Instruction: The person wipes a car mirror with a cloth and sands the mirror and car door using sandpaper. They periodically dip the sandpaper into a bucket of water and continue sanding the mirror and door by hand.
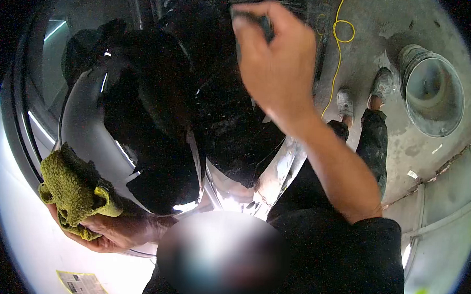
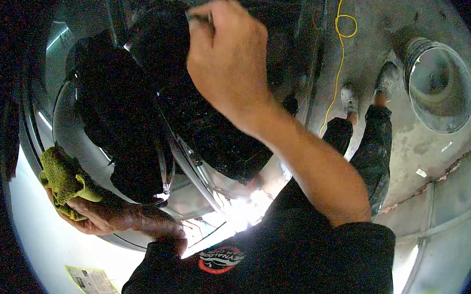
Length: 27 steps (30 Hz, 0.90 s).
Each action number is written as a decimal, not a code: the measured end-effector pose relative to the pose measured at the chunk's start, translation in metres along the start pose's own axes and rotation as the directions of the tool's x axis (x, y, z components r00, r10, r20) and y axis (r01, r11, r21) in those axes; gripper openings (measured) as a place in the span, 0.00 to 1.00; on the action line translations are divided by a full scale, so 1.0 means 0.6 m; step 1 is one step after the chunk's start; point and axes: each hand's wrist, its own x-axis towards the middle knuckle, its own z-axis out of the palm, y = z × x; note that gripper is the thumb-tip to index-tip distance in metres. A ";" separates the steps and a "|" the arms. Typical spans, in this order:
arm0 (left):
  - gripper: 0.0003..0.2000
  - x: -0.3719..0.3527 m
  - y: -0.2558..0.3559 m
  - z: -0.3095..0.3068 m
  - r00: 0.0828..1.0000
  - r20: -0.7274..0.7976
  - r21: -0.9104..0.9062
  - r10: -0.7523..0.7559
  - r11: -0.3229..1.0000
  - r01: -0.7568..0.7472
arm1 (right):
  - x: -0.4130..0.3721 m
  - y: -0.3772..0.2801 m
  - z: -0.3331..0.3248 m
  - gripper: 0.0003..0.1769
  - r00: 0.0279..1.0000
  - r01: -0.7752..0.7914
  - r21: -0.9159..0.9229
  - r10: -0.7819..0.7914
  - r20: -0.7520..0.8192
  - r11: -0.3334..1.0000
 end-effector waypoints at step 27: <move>0.31 0.007 0.000 0.003 1.000 -0.013 0.041 -0.014 0.999 0.014 | -0.057 -0.012 0.006 0.06 0.994 0.098 0.063 -0.094 -0.064 0.993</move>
